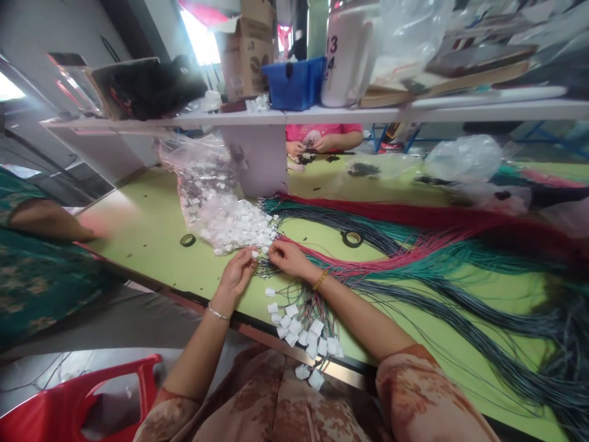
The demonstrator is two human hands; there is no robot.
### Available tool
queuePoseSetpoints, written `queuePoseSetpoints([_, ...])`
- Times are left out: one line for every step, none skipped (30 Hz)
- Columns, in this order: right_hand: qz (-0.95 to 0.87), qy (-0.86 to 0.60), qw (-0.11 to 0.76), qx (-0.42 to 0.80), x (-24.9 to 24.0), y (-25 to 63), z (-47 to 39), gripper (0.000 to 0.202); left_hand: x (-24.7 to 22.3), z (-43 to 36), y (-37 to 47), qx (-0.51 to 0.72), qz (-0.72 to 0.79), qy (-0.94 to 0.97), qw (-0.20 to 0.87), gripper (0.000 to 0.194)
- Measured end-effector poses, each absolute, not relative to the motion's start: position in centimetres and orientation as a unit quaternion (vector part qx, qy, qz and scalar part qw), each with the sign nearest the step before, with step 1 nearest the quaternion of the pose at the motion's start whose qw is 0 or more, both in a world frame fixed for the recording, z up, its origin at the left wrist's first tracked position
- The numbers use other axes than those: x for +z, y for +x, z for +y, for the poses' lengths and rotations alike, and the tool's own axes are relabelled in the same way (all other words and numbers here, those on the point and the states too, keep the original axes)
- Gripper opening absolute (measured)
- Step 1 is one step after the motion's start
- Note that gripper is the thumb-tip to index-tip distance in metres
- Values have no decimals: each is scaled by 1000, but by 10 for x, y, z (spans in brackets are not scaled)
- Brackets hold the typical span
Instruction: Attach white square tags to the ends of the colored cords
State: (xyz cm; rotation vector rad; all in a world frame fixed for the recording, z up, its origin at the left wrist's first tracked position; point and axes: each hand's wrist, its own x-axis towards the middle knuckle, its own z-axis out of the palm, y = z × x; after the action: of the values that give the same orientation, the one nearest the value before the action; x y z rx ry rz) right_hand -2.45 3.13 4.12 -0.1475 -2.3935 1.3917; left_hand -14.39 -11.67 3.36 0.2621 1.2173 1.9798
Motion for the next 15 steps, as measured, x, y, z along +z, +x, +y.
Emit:
queuePoseSetpoints([-840,-52,185,508,42,-26,28,14,33,-116,-141,777,476,105,399,23])
queuePoseSetpoints([-833,-54,186,519,42,-27,26,15,33,-115,-139,776,472,106,406,24])
queuePoseSetpoints([-827,-59,188,526,42,-26,24,16,32,-114,-137,775,467,106,412,25])
queuePoseSetpoints([-823,-67,190,531,41,-25,22,17,32,-113,-135,775,462,107,417,26])
queuePoseSetpoints([-820,-75,190,535,41,-23,21,18,31,-112,-133,775,457,108,423,26])
queuePoseSetpoints([-818,-82,187,538,40,-21,21,19,31,-111,-131,774,454,110,427,26])
queuePoseSetpoints([-817,-85,183,540,39,-20,21,20,31,-110,-130,773,452,112,430,26])
queuePoseSetpoints([-817,-88,177,542,39,-18,21,21,31,-109,-128,772,451,115,432,26])
queuePoseSetpoints([-816,-90,172,544,38,-17,22,22,32,-108,-127,770,452,117,434,26])
queuePoseSetpoints([-815,-94,167,547,37,-17,22,22,32,-107,-126,768,453,120,436,26])
queuePoseSetpoints([-812,-100,161,552,37,-17,23,22,33,-107,-125,766,455,124,437,26])
queuePoseSetpoints([-807,-107,155,560,36,-17,24,23,34,-106,-124,763,457,129,438,27])
queuePoseSetpoints([-800,-116,149,570,34,-18,24,24,35,-106,-123,761,460,132,438,27])
queuePoseSetpoints([-792,-125,143,581,33,-18,24,24,36,-105,-122,759,465,135,436,28])
queuePoseSetpoints([-783,-135,137,592,31,-19,24,25,36,-105,-120,758,471,136,431,30])
